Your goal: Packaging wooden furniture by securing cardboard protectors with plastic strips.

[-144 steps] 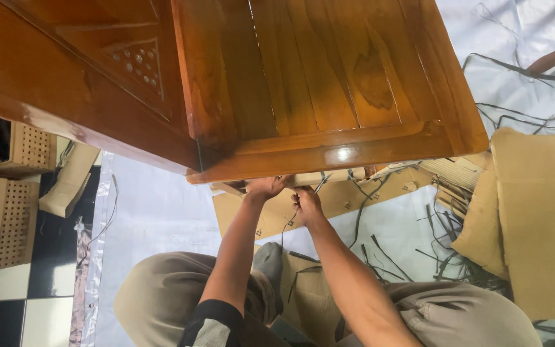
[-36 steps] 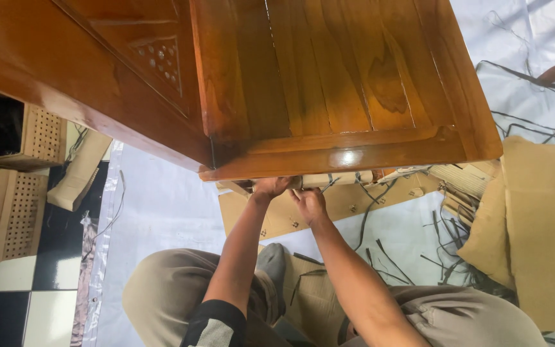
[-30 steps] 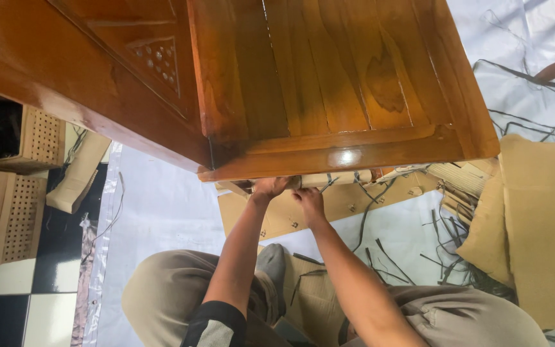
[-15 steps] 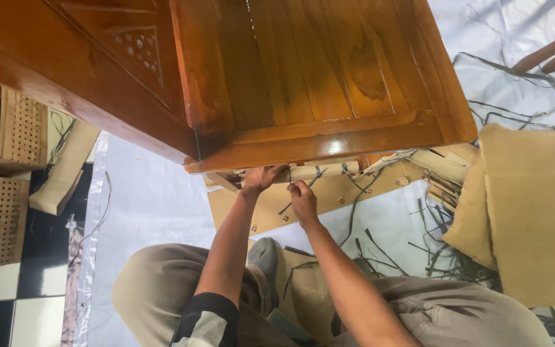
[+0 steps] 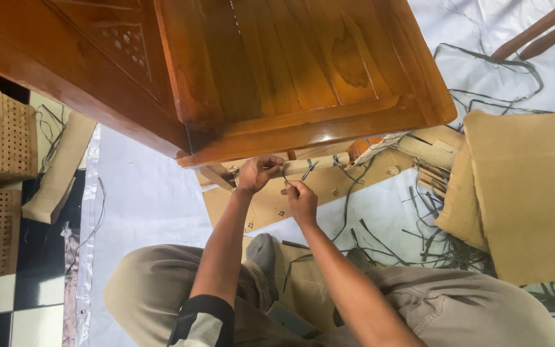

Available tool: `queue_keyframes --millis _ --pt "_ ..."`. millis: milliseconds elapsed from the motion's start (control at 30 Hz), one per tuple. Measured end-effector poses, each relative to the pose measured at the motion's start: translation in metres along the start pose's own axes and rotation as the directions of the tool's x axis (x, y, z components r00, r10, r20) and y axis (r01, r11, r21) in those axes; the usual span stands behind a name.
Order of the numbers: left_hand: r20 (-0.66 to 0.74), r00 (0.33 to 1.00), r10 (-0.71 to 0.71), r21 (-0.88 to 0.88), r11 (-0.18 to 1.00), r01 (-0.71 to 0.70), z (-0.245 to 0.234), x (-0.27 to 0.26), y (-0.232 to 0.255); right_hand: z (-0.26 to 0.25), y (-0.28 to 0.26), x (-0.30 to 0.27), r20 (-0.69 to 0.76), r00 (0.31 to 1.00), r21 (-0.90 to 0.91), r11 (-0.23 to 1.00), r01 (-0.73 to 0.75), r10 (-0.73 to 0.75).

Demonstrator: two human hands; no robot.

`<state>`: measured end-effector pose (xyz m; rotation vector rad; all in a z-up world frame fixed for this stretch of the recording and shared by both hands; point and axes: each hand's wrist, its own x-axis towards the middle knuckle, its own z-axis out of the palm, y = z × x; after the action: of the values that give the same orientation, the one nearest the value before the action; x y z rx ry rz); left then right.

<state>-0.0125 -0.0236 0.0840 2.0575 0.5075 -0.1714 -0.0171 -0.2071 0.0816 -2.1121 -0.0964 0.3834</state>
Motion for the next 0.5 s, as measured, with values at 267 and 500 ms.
queue_keyframes --millis 267,500 --pt "-0.078 0.996 0.038 -0.033 0.999 -0.041 0.006 -0.004 -0.001 -0.012 -0.014 -0.005 0.154 0.988 0.286 0.958 -0.035 -0.01" --pt "-0.08 0.995 0.066 -0.059 0.996 -0.07 0.004 -0.002 0.004 -0.013 -0.021 -0.004 0.132 0.981 0.249 0.963 0.102 -0.138"
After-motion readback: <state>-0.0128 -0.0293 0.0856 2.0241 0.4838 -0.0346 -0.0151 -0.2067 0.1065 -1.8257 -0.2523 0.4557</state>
